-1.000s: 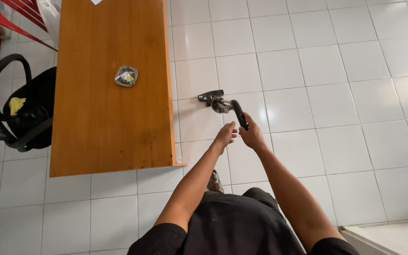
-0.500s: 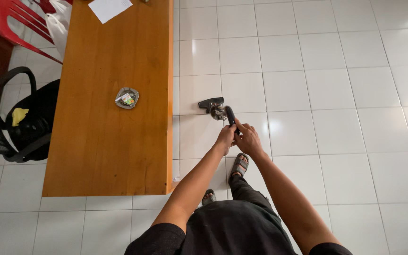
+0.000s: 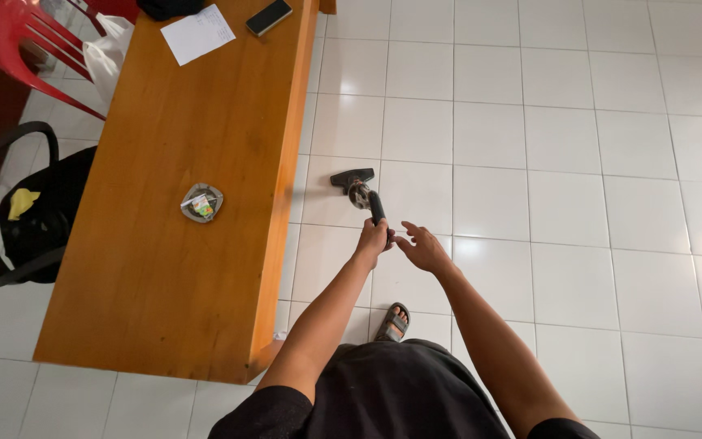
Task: The person vacuums a tiled floor by hand, moving the vacuum head along the floor and around the corners of a wall.
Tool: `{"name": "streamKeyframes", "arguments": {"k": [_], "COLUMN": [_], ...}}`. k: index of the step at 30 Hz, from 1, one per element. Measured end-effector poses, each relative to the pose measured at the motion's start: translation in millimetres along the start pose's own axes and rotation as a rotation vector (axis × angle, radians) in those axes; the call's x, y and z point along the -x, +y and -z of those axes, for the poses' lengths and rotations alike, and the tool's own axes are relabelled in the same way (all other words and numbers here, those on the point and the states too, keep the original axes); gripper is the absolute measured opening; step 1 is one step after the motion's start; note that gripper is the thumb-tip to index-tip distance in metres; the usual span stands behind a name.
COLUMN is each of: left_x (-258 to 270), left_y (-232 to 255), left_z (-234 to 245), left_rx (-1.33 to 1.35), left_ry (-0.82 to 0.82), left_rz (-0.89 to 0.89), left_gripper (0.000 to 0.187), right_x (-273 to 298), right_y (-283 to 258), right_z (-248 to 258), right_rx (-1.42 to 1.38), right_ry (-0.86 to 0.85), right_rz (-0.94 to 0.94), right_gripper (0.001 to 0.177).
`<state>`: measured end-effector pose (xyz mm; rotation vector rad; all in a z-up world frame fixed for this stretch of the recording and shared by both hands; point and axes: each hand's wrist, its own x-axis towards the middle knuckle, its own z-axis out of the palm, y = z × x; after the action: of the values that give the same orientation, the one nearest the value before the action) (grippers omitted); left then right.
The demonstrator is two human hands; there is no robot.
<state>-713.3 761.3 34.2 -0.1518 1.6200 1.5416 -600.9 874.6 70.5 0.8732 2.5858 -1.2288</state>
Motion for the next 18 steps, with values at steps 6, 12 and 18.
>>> {"name": "streamKeyframes", "arguments": {"k": [6, 12, 18], "left_x": [-23.7, -49.9, -89.3], "left_y": [19.3, 46.8, 90.0], "left_z": [-24.3, -9.8, 11.1], "left_rx": [0.036, 0.017, -0.013], "left_ry": [0.017, 0.023, 0.018], "left_rz": [-0.018, -0.052, -0.063], "left_gripper": [0.031, 0.035, 0.036], "right_x": [-35.4, -76.6, -142.0], "right_y": [-1.8, -17.1, -47.3], "right_z": [30.6, 40.3, 27.4], "right_rx": [-0.002, -0.019, 0.003], "right_ry": [-0.055, -0.098, -0.148], "right_rz": [0.025, -0.009, -0.018], "right_gripper": [0.060, 0.057, 0.058]}}
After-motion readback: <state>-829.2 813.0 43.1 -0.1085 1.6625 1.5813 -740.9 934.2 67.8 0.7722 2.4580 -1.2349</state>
